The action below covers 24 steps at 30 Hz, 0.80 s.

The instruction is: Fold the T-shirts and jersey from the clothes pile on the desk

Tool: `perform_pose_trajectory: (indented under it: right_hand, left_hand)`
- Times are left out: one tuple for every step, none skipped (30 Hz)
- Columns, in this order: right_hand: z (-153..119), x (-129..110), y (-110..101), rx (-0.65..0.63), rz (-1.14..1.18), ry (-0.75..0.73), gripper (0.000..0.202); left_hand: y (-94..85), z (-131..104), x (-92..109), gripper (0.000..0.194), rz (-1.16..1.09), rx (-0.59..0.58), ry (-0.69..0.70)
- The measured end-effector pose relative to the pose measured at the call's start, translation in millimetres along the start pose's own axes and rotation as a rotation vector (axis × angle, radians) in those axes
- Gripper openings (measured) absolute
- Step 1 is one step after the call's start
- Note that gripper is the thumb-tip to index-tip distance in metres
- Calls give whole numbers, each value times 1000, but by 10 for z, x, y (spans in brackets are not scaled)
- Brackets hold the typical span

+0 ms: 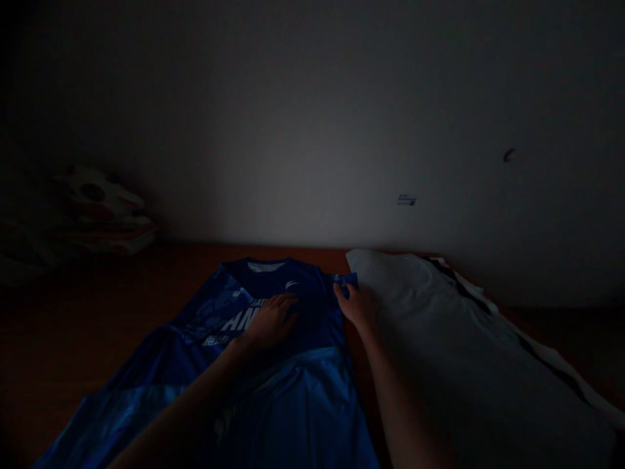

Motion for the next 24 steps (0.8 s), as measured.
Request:
perform_pose_trajectory:
  right_hand:
    - [-28, -18, 5, 16, -8, 10, 64]
    - [-53, -27, 11, 40, -12, 25, 65]
    - [-75, -28, 20, 71, -7, 44, 65]
    - [-92, -22, 35, 108, 5, 64, 65]
    - [-105, -12, 55, 145, 24, 81, 65]
    - [-113, 1, 81, 179, 47, 93, 64]
    - [-118, 17, 110, 219, 81, 96, 61]
    - [-120, 35, 138, 262, 123, 93, 55]
    - [-121, 54, 167, 302, 167, 87, 48]
    - [-120, 76, 195, 336, 210, 83, 40]
    - [-117, 100, 220, 363, 249, 81, 33]
    - [-113, 123, 244, 382, 280, 82, 29]
    - [-107, 143, 265, 392, 302, 85, 27]
    - [-100, 160, 282, 400, 319, 88, 28]
    - [-93, 174, 295, 412, 340, 89, 30]
    - [-85, 182, 306, 424, 361, 88, 32]
    - [-77, 184, 315, 434, 382, 81, 34]
    - [-68, 182, 325, 440, 401, 66, 35]
    - [-58, 175, 334, 442, 417, 46, 36]
    - [-48, 166, 345, 439, 429, 22, 36]
    - [-37, 158, 357, 434, 439, 0, 37]
    - [-27, 153, 371, 428, 445, -17, 37]
    - [-16, 153, 386, 422, 449, -27, 38]
    - [-7, 157, 401, 420, 452, -30, 40]
  left_hand:
    - [4, -20, 41, 36, -42, -1, 21]
    - [-1, -42, 64, 34, -90, -3, 42]
    - [-12, -61, 72, 32, -145, -3, 57]
    - [-27, -75, 68, 30, -204, 4, 63]
    - [-45, -84, 55, 29, -264, 23, 58]
    - [-62, -87, 35, 27, -319, 49, 44]
    - [-74, -86, 8, 26, -369, 73, 22]
    - [-78, -80, -24, 25, -415, 87, -8]
    - [-73, -73, -63, 24, -466, 90, -51]
    - [-63, -66, -108, 25, -529, 87, -108]
    - [-51, -62, -158, 27, -605, 87, -174]
    - [-42, -61, -208, 30, -686, 95, -243]
    - [-38, -64, -252, 34, -766, 115, -303]
    - [-41, -70, -287, 38, -834, 144, -344]
    - [-50, -77, -308, 41, -883, 169, -363]
    - [-60, -84, -315, 42, -907, 183, -364]
    - [-69, -91, -310, 42, -915, 179, -355]
    - [-77, -99, -297, 41, -913, 167, -342]
    - [-82, -106, -280, 40, -907, 149, -327]
    - [-84, -113, -261, 38, -900, 131, -315]
    - [-87, -120, -243, 37, -895, 120, -304]
    - [-89, -128, -228, 35, -896, 113, -295]
    - [-89, -134, -216, 35, -898, 104, -287]
    - [-90, -141, -206, 34, -899, 97, -279]
Point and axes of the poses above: each hand's wrist, its own z-axis towards the middle knuckle, its own y-axis out of the palm, x = y × z, the point moved 3 cm from there along z, towards the middle knuckle, and after that the axes turned 13 degrees about -z, right-handed, at the moved point
